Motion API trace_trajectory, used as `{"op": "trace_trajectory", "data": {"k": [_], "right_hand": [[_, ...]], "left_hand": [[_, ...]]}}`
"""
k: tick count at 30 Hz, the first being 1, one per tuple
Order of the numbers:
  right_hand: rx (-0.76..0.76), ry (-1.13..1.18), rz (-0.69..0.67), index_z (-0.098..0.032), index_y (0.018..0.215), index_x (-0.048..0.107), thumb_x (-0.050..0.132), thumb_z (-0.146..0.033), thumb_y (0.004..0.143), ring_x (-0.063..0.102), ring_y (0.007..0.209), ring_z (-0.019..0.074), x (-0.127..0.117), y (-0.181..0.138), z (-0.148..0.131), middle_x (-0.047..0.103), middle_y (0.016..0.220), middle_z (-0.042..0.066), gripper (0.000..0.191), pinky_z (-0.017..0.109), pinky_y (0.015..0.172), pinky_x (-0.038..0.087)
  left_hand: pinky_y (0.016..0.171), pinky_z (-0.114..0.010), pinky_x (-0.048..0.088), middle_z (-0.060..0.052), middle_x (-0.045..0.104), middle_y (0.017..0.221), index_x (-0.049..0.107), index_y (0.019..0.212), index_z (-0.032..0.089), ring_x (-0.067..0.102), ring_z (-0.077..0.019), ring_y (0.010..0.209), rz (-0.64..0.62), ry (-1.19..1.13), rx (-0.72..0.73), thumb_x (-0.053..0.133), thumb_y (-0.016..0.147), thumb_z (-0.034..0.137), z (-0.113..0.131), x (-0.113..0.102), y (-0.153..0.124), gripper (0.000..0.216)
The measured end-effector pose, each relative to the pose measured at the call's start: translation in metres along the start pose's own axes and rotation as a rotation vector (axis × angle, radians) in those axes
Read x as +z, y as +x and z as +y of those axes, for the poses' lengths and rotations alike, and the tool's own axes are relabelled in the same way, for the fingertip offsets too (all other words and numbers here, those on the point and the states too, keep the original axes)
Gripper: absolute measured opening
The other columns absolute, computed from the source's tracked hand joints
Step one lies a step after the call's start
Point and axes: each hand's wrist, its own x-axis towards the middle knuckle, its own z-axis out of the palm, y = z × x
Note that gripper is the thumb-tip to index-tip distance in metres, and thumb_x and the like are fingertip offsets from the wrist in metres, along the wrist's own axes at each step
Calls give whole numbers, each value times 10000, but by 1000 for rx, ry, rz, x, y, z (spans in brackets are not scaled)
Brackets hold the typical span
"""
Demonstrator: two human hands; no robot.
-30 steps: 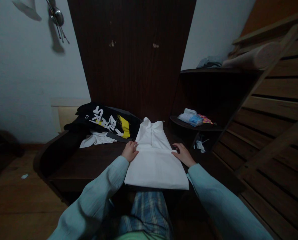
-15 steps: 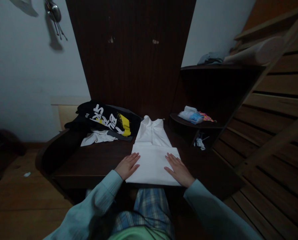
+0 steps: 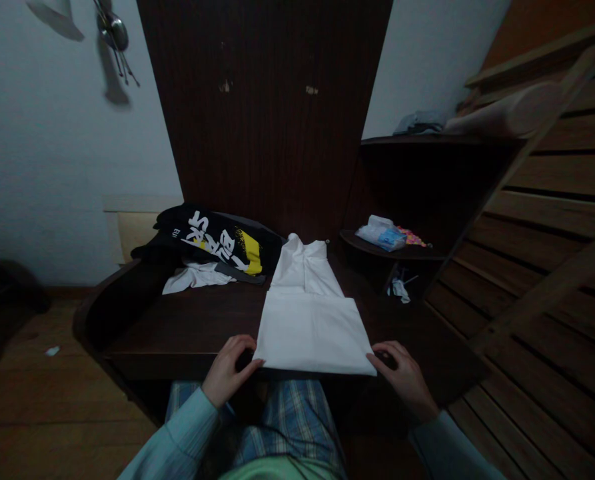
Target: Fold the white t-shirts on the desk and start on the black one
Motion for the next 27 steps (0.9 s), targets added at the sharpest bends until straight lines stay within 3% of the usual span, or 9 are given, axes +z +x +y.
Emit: {"op": "trace_trajectory", "data": {"k": [4, 9, 13, 18, 22, 27], "right_hand": [[127, 150, -52, -194, 683, 570, 504, -461, 706, 536, 587, 153, 1, 5, -11, 573, 639, 9, 275, 271, 565, 448], [282, 265, 22, -202, 658, 519, 510, -512, 652, 519, 542, 145, -2, 5, -15, 542, 569, -10, 310, 258, 521, 434], [306, 218, -102, -199, 563, 521, 565, -521, 592, 442, 461, 123, -3, -3, -13, 452, 472, -35, 326, 244, 462, 383], [280, 319, -76, -195, 571, 516, 565, -531, 598, 449, 512, 125, 0, -6, -12, 462, 521, -31, 341, 245, 507, 377], [392, 592, -94, -198, 605, 471, 584, -573, 580, 487, 536, 131, 0, -4, -20, 488, 545, -33, 392, 242, 518, 394], [448, 782, -175, -198, 797, 506, 685, -539, 504, 578, 638, 182, 8, -9, -19, 601, 626, 0, 484, 291, 617, 445]], "left_hand": [[757, -330, 438, -44, 573, 788, 532, 735, 187, 539, -187, 797, 27, -119, -67, 503, 748, 423, 9, 6, 8, 238], [615, -231, 396, 17, 491, 658, 471, 746, 175, 483, -119, 642, -20, -309, -170, 443, 778, 440, 11, 10, 10, 268], [547, -206, 338, 58, 393, 570, 442, 762, 177, 406, -91, 553, -28, -373, -206, 430, 779, 458, 11, 14, 9, 282], [525, -200, 305, 67, 361, 549, 437, 748, 175, 368, -82, 531, 8, -392, -247, 439, 761, 477, 9, 15, 8, 303], [484, -190, 281, 77, 356, 521, 428, 719, 179, 346, -74, 491, 23, -443, -307, 476, 711, 519, 10, 16, 7, 344], [412, -174, 239, 104, 361, 473, 420, 819, 198, 300, -61, 391, 28, -557, -401, 518, 649, 553, 5, 22, 6, 405]]}}
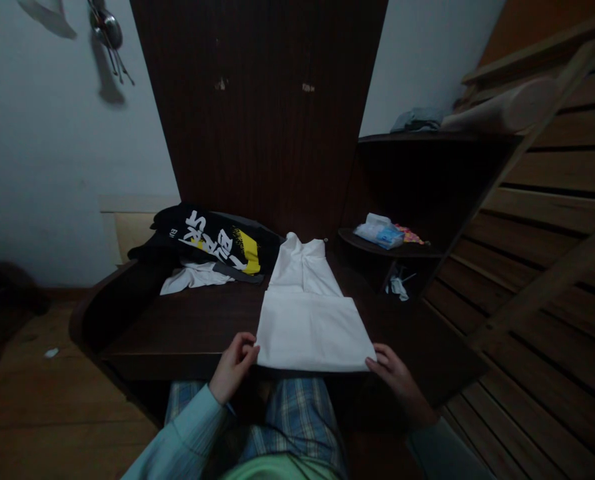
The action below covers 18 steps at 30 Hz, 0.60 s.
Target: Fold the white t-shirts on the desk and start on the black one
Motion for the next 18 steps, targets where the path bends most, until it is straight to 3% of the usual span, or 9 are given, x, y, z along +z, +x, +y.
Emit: {"op": "trace_trajectory", "data": {"k": [5, 9, 11, 14, 18], "right_hand": [[-80, -63, 95, -188, 934, 473, 662, -553, 544, 582, 584, 178, -9, 6, 17, 607, 590, -1, 566, 289, 567, 444], [-90, -158, -22, -158, 1163, 385, 604, -542, 625, 612, 660, 197, -11, 6, 14, 651, 692, 38, 696, 317, 622, 474], [-148, -237, -52, -155, 1227, 358, 601, -510, 646, 619, 785, 214, -7, 4, 12, 664, 864, 91, 724, 339, 708, 480], [-261, -321, -63, -164, 1246, 387, 628, -470, 636, 562, 993, 226, -1, 1, 12, 572, 1135, 135, 724, 340, 841, 447], [-299, -379, -89, -163, 1170, 496, 603, -486, 648, 555, 1008, 231, -4, 7, 15, 533, 1192, 135, 624, 332, 821, 467]], "left_hand": [[421, -176, 263, 102, 374, 474, 420, 841, 201, 333, -69, 398, 103, 62, 61, 475, 712, 478, -3, -3, -1, 311], [476, -191, 338, 58, 473, 521, 515, 796, 177, 444, -90, 474, 5, 264, 130, 480, 737, 411, 7, -7, -4, 244], [533, -208, 394, 24, 566, 623, 567, 883, 179, 514, -115, 558, -45, 363, 178, 524, 721, 392, 12, -6, -6, 271], [736, -278, 447, -38, 637, 915, 580, 1035, 218, 571, -174, 812, -52, 447, 293, 604, 671, 369, 14, -3, -6, 395], [882, -341, 411, -53, 602, 1102, 550, 1119, 229, 538, -213, 998, -56, 403, 320, 599, 680, 365, 9, 0, 1, 461]]}}
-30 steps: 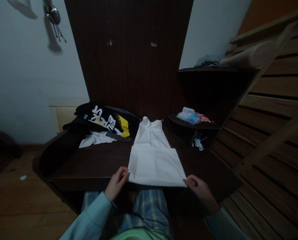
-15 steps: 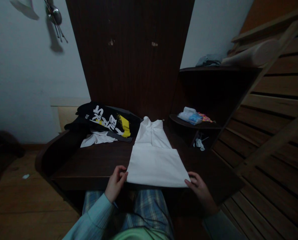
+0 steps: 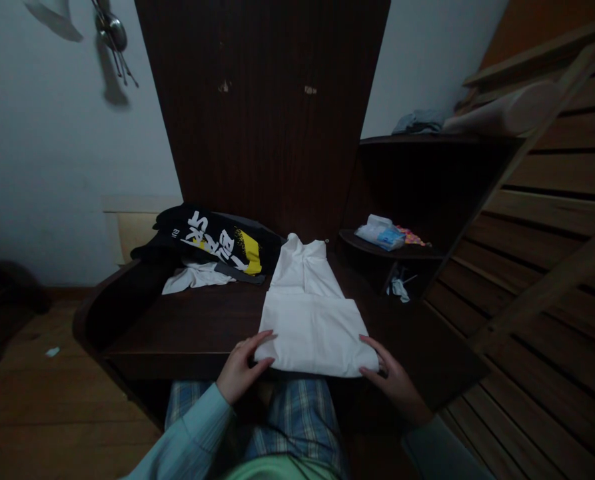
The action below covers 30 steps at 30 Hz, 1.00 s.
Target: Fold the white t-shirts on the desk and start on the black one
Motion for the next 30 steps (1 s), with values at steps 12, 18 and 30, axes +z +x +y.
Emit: {"op": "trace_trajectory", "data": {"k": [12, 18, 30], "right_hand": [[-484, -711, 219, -191, 1044, 576, 488, -316, 792, 540, 980, 215, 25, -15, -28, 600, 1020, 93, 295, 375, 860, 429], [-674, -933, -25, -121, 1256, 407, 425, -150, 742, 382, 1196, 229, 70, -4, -27, 456, 1285, 114, 514, 424, 965, 331], [-732, -949, -14, -129, 1121, 552, 288, 31, 694, 531, 1068, 162, 63, 10, -28, 591, 1141, 77, 527, 311, 853, 469]], "left_hand": [[926, -404, 353, -104, 447, 1269, 468, 1190, 207, 393, -254, 1166, -10, 633, 506, 531, 759, 330, 16, 25, -3, 452], [944, -350, 335, -94, 456, 1289, 354, 1273, 177, 394, -208, 1190, -279, 780, 568, 430, 810, 172, 21, 61, 22, 469], [860, -327, 444, -109, 567, 1170, 511, 1136, 139, 500, -206, 1106, -308, 709, 531, 395, 836, 122, 34, 52, 29, 322]]}}
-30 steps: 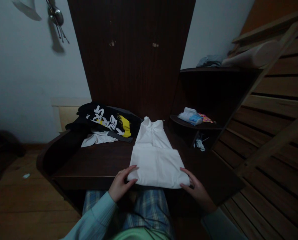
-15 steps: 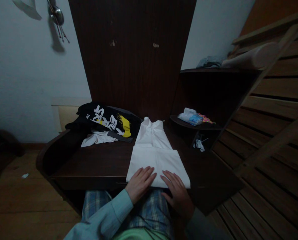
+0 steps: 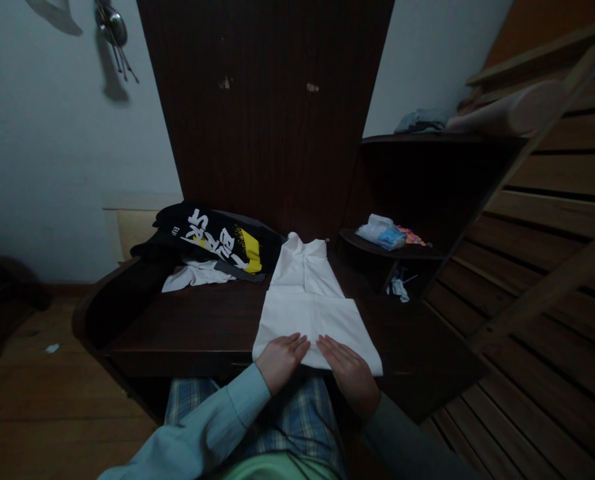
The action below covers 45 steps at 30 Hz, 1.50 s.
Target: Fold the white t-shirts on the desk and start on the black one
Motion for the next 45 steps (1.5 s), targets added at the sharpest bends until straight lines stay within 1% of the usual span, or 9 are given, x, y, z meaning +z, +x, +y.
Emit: {"op": "trace_trajectory", "data": {"k": [6, 12, 17, 24, 29, 35, 40, 43, 45], "right_hand": [[-23, 29, 5, -132, 1156, 526, 312, 6, 734, 525, 1078, 161, -3, -2, 4, 583, 1151, 83, 492, 306, 867, 469], [59, 33, 20, -133, 1138, 536, 458, -196, 792, 499, 1105, 230, -2, -1, -11, 552, 1184, 125, 360, 372, 881, 451], [52, 16, 37, -165, 1102, 568, 421, -124, 786, 534, 1063, 206, -1, 3, -12, 588, 1141, 94, 352, 335, 849, 467], [62, 23, 40, -164, 1183, 520, 280, 4, 682, 505, 1103, 156, -7, -26, 26, 568, 1174, 58, 579, 321, 889, 453], [94, 128, 17, -212, 1179, 526, 278, -9, 676, 518, 1086, 130, -23, -46, 54, 565, 1172, 21, 597, 293, 888, 467], [101, 295, -43, -233, 1101, 590, 354, -51, 637, 599, 962, 144, -48, -53, 66, 627, 1072, 9, 552, 285, 856, 494], [148, 406, -95, -223, 997, 647, 391, -99, 678, 566, 1022, 187, -43, -56, 81, 621, 1082, 40, 427, 364, 884, 472], [192, 529, -186, -239, 993, 650, 405, -128, 686, 584, 991, 197, -51, -55, 84, 644, 1038, 42, 408, 389, 909, 441], [239, 612, -239, -246, 980, 657, 428, -164, 679, 600, 954, 215, -67, -52, 81, 660, 1001, 46, 387, 395, 910, 430]], "left_hand": [[879, -333, 435, -114, 560, 1178, 495, 1152, 138, 471, -205, 1140, 25, 9, 6, 392, 841, 108, -1, 7, -4, 328], [906, -368, 410, -129, 508, 1235, 424, 1226, 169, 451, -232, 1155, -4, -13, -4, 472, 809, 205, 3, 6, -5, 422], [891, -365, 425, -123, 523, 1220, 455, 1201, 158, 464, -234, 1141, -16, -11, 4, 449, 814, 190, 2, 1, -2, 389], [965, -332, 374, -83, 443, 1306, 400, 1259, 161, 381, -192, 1214, -17, -32, -18, 386, 728, 25, -27, -2, -34, 549], [964, -328, 377, -82, 473, 1280, 402, 1258, 176, 412, -167, 1190, 23, -92, -61, 348, 675, -1, -49, -8, -60, 611], [857, -333, 451, -71, 625, 1071, 506, 1157, 211, 570, -185, 982, 3, -217, 31, 406, 727, 130, -47, -23, -65, 449], [969, -394, 348, -69, 531, 1224, 534, 1130, 237, 430, -215, 1175, -2, -309, 41, 465, 761, 235, -48, -28, -53, 375], [970, -378, 349, -63, 556, 1195, 555, 1108, 241, 467, -194, 1141, -34, -398, 32, 445, 777, 219, -46, -32, -50, 350], [941, -342, 380, -66, 604, 1123, 572, 1090, 232, 521, -182, 1074, -37, -494, 28, 424, 797, 240, -40, -39, -53, 328]]}}
